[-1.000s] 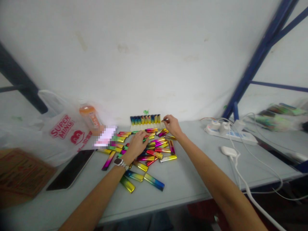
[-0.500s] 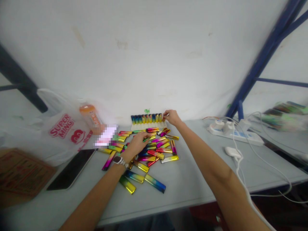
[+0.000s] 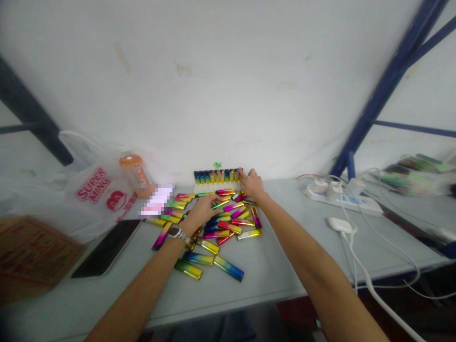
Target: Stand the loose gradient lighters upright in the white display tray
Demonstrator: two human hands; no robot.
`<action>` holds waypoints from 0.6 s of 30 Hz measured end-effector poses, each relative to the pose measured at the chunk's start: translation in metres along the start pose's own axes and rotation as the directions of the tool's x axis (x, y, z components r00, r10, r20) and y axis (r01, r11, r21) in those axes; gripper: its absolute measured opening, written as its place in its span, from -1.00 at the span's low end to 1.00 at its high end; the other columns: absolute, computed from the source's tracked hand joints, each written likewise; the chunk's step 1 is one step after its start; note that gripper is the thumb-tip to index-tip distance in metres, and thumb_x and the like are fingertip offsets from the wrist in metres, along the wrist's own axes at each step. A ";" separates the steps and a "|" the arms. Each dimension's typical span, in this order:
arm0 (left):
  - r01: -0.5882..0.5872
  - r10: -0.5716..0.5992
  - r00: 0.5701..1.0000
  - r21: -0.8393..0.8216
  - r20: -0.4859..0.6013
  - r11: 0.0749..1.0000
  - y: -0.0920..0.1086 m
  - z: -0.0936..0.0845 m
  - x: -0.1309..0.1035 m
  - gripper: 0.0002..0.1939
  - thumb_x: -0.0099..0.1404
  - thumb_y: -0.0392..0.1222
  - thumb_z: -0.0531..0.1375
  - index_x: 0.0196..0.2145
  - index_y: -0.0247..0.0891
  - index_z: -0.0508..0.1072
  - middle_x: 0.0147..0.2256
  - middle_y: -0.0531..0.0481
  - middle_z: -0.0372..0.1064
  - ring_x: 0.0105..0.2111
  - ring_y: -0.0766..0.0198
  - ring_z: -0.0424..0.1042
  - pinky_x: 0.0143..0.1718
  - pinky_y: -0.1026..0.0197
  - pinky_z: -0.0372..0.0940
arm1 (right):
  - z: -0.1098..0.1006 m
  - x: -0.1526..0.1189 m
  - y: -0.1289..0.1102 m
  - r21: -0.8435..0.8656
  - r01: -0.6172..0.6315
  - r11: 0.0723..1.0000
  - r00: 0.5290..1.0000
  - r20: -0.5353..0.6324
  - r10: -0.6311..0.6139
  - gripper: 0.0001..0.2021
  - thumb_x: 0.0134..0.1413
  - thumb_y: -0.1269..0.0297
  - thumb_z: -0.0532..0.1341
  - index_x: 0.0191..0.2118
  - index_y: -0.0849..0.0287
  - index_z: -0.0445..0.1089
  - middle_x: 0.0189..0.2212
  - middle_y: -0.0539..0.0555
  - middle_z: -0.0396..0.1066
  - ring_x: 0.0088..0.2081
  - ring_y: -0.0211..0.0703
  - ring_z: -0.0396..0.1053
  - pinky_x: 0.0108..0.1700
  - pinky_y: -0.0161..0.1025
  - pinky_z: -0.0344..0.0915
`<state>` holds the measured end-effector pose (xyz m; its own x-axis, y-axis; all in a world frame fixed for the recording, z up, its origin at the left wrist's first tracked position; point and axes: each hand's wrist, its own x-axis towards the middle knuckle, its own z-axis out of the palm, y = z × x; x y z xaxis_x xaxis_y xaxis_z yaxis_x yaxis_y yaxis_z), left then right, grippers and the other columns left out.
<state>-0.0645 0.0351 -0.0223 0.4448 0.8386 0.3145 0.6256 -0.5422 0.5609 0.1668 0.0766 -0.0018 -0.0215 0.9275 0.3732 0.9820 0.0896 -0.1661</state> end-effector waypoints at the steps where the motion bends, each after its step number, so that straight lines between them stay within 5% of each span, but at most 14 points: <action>1: 0.000 0.000 1.000 0.006 -0.011 1.000 0.000 0.000 0.000 -0.68 0.10 -0.42 0.24 -0.16 -0.25 0.53 -0.17 -0.14 0.54 -0.14 0.06 0.49 0.00 0.02 0.35 | -0.001 -0.002 -0.003 0.005 0.004 1.000 1.000 0.005 -0.004 -0.40 0.28 0.21 0.08 0.40 0.06 0.03 -0.07 0.31 0.24 -0.01 0.20 0.29 -0.02 0.02 0.25; 6: -0.033 0.029 0.996 -0.038 -0.088 0.999 0.006 -0.006 -0.004 -0.71 0.22 -0.34 0.22 -0.08 -0.25 0.53 -0.09 -0.16 0.54 -0.06 0.03 0.49 0.08 -0.01 0.31 | -0.006 -0.024 -0.028 0.249 0.054 0.967 0.996 -0.088 -0.033 -0.42 0.22 0.24 0.13 0.34 0.16 0.11 -0.10 0.23 0.26 -0.12 0.05 0.34 0.00 -0.06 0.26; 12: -0.104 0.057 0.984 -0.290 -0.168 0.951 0.022 -0.023 -0.016 -0.75 0.31 -0.12 0.22 -0.07 -0.17 0.52 -0.16 -0.03 0.56 -0.15 0.15 0.51 -0.04 0.14 0.35 | -0.014 -0.058 -0.073 0.602 0.203 0.773 0.978 -0.159 -0.132 -0.71 0.32 0.11 0.07 -0.07 0.16 0.43 -0.24 0.08 0.39 -0.25 -0.15 0.36 -0.12 -0.22 0.27; 18: -0.098 -0.096 0.950 -0.574 -0.298 0.813 0.018 -0.021 -0.023 -0.70 0.24 0.02 0.28 -0.26 -0.29 0.51 -0.34 -0.04 0.51 -0.34 0.23 0.45 -0.25 0.22 0.35 | -0.013 -0.078 -0.095 0.680 0.212 0.702 0.977 -0.149 -0.151 -0.54 0.40 0.01 -0.09 -0.32 0.16 0.41 -0.37 0.07 0.45 -0.29 -0.13 0.36 -0.18 -0.22 0.22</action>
<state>-0.0767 0.0071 -0.0034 0.1719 0.8640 0.4732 0.0966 -0.4928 0.8648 0.0780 -0.0095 -0.0030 -0.1414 0.8387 0.5259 0.5577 0.5064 -0.6577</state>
